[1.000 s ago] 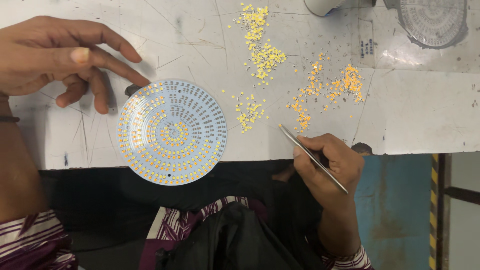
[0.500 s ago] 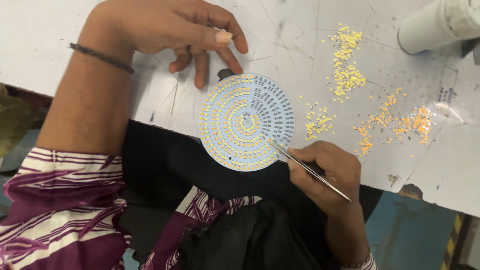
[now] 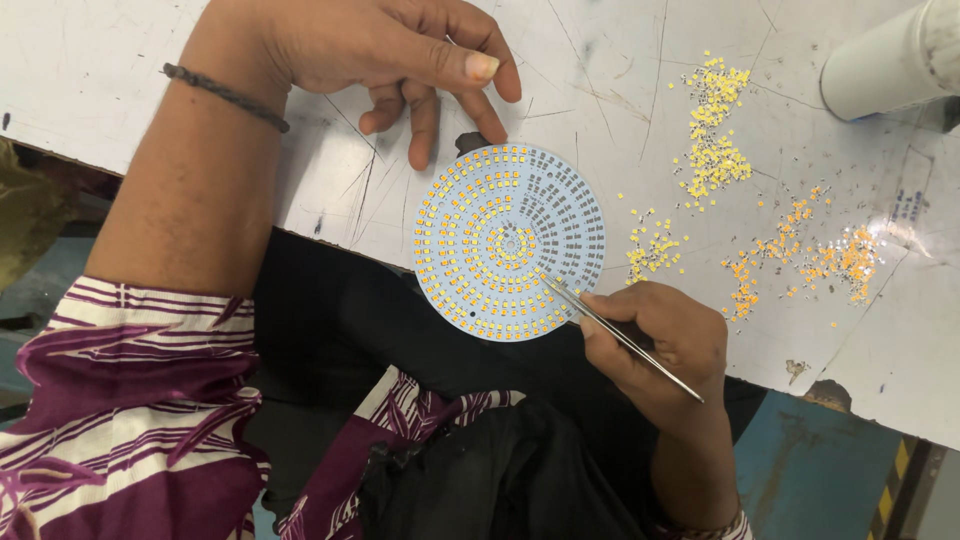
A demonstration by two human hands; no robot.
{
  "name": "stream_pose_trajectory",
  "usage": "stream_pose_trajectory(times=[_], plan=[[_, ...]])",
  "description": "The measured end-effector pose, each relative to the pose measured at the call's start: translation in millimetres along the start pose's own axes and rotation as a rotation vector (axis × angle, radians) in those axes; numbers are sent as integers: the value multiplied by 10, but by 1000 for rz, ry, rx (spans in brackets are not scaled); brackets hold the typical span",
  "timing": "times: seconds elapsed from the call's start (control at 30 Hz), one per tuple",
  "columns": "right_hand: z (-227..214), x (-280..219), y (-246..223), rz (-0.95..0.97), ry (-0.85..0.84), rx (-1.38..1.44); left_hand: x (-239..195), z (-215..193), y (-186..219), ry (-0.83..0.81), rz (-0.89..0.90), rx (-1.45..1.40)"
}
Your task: The person uses tweezers to pick up small yellow LED components from a pile on the table and places them into empty slots on a circular LED board. The person rotates the board as needed to access different sections while continuing to place LEDs one by one.
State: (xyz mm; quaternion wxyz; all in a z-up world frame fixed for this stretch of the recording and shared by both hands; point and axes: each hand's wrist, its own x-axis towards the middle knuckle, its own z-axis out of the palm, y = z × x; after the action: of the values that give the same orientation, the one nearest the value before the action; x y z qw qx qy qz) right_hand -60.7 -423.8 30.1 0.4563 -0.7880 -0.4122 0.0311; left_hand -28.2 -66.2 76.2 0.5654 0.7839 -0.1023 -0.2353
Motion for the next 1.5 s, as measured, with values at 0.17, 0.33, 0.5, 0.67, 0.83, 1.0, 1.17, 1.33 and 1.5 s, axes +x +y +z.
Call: stream_pose_trajectory(times=[0.17,0.33,0.5,0.67,0.83,1.0,1.17,1.33,1.5], plan=[[-15,-65,36,4,11,-38,-15,1,-12,28,-6,42],[-186,-337,72,220,259,-15,13,-70,-66,-104,59,-6],[-369,-580,125,335,468,-70,56,-170,-285,-161,102,-53],[-381,-615,130,441,466,-88,142,-248,-490,-177,75,-36],[-357,-514,155,372,416,-118,119,-248,-584,-106,29,-27],[-355,-503,147,379,406,-124,108,-260,-594,-110,53,-29],[-361,-494,134,383,393,-171,121,-251,-579,-120,63,-15],[-341,-482,122,435,455,-160,117,-235,-579,-95,38,13],[-318,-467,114,377,441,-167,124,-237,-588,-106,54,34]])
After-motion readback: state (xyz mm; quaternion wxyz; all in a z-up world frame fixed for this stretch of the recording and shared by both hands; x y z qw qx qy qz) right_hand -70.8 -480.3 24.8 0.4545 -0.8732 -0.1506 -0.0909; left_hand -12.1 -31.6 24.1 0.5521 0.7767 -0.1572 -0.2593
